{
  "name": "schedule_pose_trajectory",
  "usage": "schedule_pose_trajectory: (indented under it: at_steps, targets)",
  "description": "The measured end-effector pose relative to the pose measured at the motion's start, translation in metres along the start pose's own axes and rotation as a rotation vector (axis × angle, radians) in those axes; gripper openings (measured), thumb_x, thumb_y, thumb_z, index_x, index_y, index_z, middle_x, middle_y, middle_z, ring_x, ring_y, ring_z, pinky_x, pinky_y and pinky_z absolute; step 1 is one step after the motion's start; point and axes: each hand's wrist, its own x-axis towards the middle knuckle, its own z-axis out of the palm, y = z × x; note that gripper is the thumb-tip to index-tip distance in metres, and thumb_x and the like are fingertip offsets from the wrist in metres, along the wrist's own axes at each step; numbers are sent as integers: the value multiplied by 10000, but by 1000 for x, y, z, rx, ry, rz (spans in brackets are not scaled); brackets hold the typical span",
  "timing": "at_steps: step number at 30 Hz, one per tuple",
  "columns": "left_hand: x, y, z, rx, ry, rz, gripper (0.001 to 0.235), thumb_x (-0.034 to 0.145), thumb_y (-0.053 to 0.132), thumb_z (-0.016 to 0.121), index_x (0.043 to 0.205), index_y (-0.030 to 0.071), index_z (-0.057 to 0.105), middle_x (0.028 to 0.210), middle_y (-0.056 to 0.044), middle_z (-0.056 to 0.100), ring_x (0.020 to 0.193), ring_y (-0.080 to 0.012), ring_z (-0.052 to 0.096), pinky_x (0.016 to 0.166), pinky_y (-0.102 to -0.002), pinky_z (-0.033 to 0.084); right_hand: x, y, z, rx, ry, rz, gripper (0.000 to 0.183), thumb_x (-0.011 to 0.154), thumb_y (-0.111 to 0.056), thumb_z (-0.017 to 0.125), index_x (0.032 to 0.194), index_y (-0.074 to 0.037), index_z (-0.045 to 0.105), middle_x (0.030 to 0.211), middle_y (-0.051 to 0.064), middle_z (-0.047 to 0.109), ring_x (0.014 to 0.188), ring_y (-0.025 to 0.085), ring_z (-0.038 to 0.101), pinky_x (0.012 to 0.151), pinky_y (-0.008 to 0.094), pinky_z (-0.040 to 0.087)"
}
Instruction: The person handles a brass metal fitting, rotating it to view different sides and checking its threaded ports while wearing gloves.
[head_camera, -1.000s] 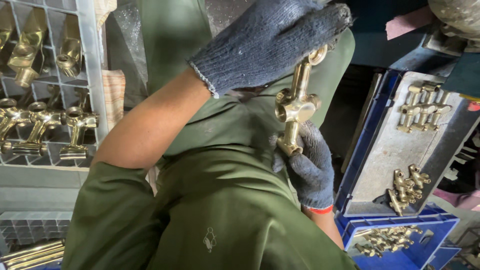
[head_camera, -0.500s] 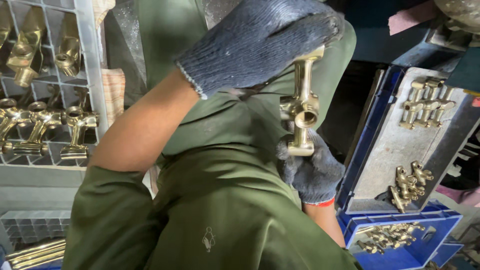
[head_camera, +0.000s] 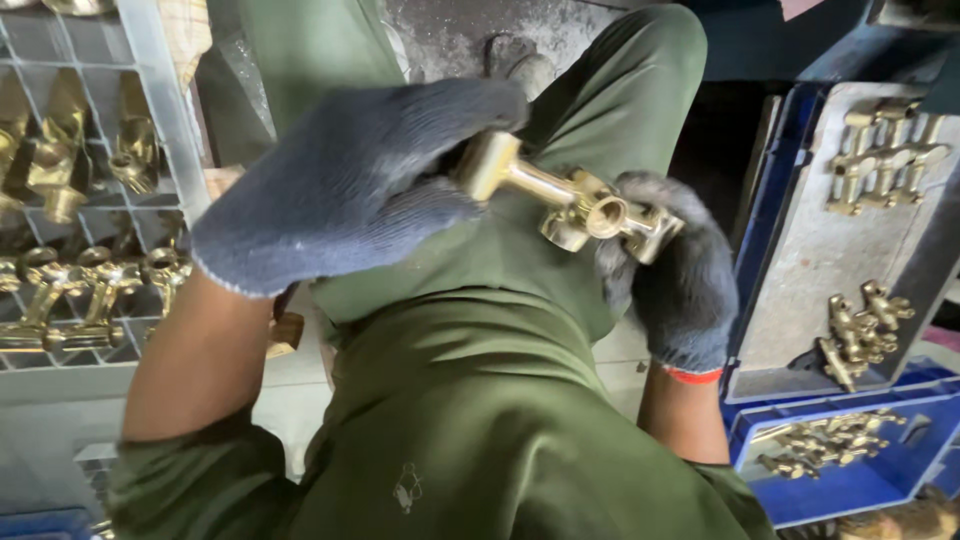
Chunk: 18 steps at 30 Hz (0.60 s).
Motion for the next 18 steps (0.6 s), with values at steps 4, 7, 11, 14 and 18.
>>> schedule_pose_trajectory:
  at_steps: [4, 7, 11, 14, 18]
  targets:
    - [-18, -4, 5, -69, 219, 52, 524, 909, 19, 708, 1402, 33, 531, 1238, -180, 666, 1074, -259, 713, 939, -356, 590, 9, -17, 22, -505, -12, -110, 592, 921, -104, 784, 1413, -3, 470, 1398, 142, 490, 1108, 250, 624, 779, 322, 591]
    - [-30, -20, 11, 136, 322, 30, 516, 810, 88, 827, 1263, 1, 597, 1197, -213, 673, 1101, -330, 681, 966, -384, 560, 30, -10, 23, -675, -71, -235, 517, 973, -27, 698, 1448, 7, 495, 1437, 147, 480, 1217, 245, 595, 895, 322, 613]
    - [-40, -57, 20, 54, 442, -85, 458, 903, -41, 655, 1354, 36, 626, 1199, -142, 690, 1048, -263, 725, 951, -323, 601, 75, 14, 12, -1011, -136, -415, 496, 1003, -21, 666, 1460, 50, 486, 1413, 202, 581, 1286, 320, 641, 1108, 373, 542]
    - [-23, -121, 10, 300, 496, -36, 446, 907, -38, 651, 1349, 21, 658, 1058, -152, 690, 926, -308, 679, 876, -398, 560, 130, 35, 2, -1077, -235, -586, 458, 1036, -16, 631, 1469, 50, 499, 1391, 229, 638, 1305, 363, 647, 1108, 408, 525]
    - [-3, -205, 5, 1239, 396, 88, 45, 979, 147, 721, 1003, 179, 700, 928, -77, 660, 853, -281, 661, 724, -402, 526, 203, 81, -16, -1266, 0, -462, 285, 1003, -204, 793, 1191, -9, 703, 1079, 185, 719, 973, 353, 699, 815, 427, 542]
